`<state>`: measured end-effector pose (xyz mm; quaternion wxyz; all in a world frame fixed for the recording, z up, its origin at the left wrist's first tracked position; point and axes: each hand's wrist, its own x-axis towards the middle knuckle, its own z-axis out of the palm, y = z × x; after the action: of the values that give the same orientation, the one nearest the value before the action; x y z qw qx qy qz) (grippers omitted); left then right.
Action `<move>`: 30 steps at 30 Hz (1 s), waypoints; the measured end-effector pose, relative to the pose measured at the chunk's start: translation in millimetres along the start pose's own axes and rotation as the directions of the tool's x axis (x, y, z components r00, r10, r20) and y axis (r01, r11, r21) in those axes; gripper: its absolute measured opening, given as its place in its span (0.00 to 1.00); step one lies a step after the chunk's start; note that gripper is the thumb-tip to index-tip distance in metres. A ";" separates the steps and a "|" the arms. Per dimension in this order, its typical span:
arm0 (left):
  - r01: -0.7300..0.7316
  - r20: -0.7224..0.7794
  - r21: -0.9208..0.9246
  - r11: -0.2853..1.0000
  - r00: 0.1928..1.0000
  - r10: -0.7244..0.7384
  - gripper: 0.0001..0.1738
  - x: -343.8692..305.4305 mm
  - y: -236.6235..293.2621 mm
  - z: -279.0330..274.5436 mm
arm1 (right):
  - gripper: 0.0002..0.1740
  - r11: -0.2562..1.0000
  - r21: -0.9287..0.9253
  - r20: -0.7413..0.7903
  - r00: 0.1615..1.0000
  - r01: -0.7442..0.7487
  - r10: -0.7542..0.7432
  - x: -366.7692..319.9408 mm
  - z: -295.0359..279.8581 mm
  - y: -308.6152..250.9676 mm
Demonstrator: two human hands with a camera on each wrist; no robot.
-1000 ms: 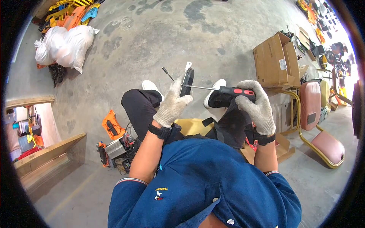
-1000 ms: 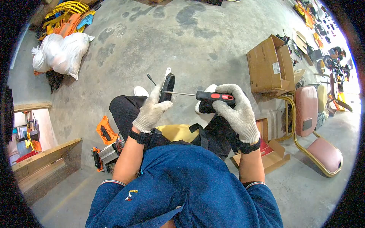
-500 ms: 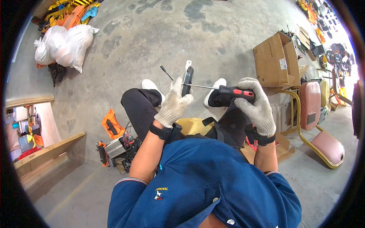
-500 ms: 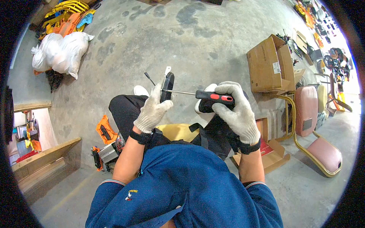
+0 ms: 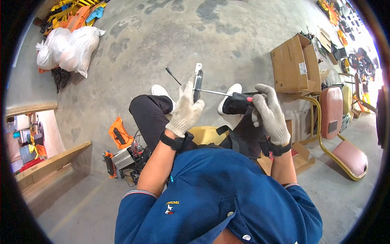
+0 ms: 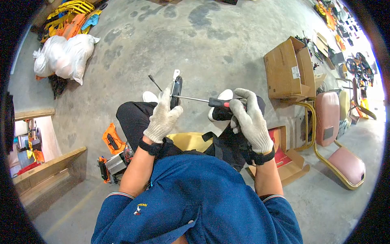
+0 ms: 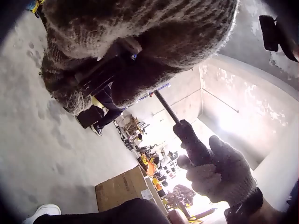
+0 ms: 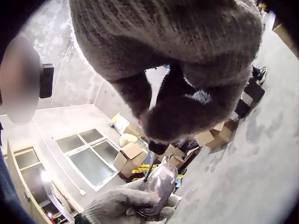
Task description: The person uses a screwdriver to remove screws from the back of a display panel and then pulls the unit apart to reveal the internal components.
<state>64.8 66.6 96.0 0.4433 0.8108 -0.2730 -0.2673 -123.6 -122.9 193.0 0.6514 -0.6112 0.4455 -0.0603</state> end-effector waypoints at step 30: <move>-0.022 -0.025 0.051 0.998 0.999 0.023 0.45 0.0 -6.3 3.0 | 0.29 0.977 -0.050 -0.044 0.977 0.207 -0.209 -0.5 10.2 16.8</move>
<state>64.0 67.8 89.1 0.4290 0.8220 -0.2831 -0.2452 -125.1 -110.9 177.5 0.6166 -0.6672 0.3961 -0.1328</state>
